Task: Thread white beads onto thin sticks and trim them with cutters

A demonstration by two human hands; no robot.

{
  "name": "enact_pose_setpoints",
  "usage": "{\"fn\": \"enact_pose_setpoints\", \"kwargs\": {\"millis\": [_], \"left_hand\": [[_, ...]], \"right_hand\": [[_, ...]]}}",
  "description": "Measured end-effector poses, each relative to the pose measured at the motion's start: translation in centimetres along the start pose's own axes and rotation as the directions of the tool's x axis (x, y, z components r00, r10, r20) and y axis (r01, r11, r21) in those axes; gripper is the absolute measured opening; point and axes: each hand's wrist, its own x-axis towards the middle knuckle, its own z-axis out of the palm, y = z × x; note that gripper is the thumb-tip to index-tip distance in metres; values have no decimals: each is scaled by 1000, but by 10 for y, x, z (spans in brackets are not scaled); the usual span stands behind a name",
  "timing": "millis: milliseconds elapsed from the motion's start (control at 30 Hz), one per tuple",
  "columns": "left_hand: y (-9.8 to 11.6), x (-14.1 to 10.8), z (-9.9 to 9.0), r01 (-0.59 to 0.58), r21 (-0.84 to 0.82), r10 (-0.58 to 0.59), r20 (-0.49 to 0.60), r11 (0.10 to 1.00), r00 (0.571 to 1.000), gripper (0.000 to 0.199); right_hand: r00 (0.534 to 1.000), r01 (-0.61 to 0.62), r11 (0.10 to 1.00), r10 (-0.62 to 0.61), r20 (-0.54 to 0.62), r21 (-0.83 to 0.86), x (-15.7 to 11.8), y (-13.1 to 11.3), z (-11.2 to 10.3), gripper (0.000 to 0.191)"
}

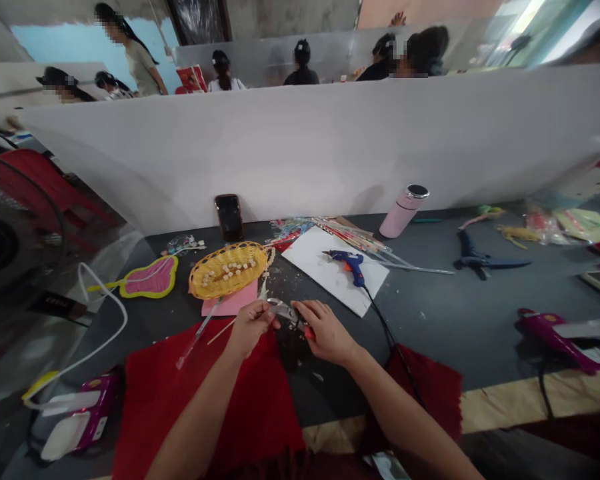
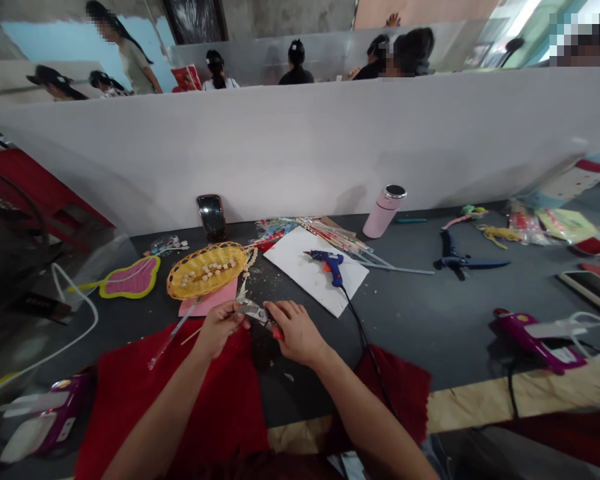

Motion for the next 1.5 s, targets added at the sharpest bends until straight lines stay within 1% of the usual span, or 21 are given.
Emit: {"fn": "enact_pose_setpoints", "kwargs": {"millis": [67,233,367,467,533,633,733,833,933,1033,1100,1167,1233,1267,1333,1367,1400,1500], "left_hand": [[2,-1,1,10,12,-10,0,1000,1000,24],[6,-3,6,20,61,-21,13,998,1000,26],[10,-4,6,-8,81,8,8,997,1000,27],[8,-5,2,-10,84,11,-9,996,1000,25],[3,-4,-1,18,23,-17,-18,1000,1000,26],[-7,-1,-3,97,-138,-100,-12,986,995,29],[-13,3,-7,168,-307,-176,0,937,984,30],[-18,6,-13,194,-415,-204,20,889,979,28],[-22,8,-17,191,-443,-191,45,876,981,26],[-25,8,-16,193,-418,-179,74,888,981,26],[-25,7,-15,187,-402,-171,77,896,982,28],[-24,7,-14,176,-399,-163,68,900,984,35],[-24,7,-14,167,-391,-156,60,905,986,45],[-24,7,-15,165,-384,-153,61,908,986,50],[-24,7,-16,161,-374,-144,73,913,987,56],[-25,8,-16,161,-373,-140,82,914,987,57],[-26,8,-17,161,-377,-137,92,912,986,58],[-30,10,-19,168,-392,-132,119,904,984,54]], "right_hand": [[1000,-11,1000,11,-7,-9,0,-1,2,64],[996,-93,996,93,-18,8,-3,-5,6,56],[989,-136,989,133,-65,-55,-3,-4,5,58],[975,-206,974,196,-106,-96,-1,3,7,57],[961,-254,962,240,-136,-104,-1,11,9,54],[929,-342,933,319,-189,-110,-1,23,12,54],[897,-420,896,384,-221,-147,-4,33,9,56],[891,-435,879,389,-232,-197,-6,39,3,53],[891,-440,866,388,-236,-235,-8,41,-1,50],[886,-454,852,399,-238,-262,-10,41,-2,50],[886,-454,843,391,-249,-290,-10,38,-4,47],[890,-443,834,364,-276,-330,-7,33,-9,39],[908,-402,841,315,-277,-363,3,28,-18,31],[922,-369,854,289,-256,-367,12,26,-23,29],[960,-275,897,236,-151,-346,36,23,-34,31],[969,-248,913,232,-88,-324,51,23,-38,31],[969,-245,920,246,-35,-305,67,24,-41,32],[966,-248,920,260,-4,-304,113,34,-40,32]]}}
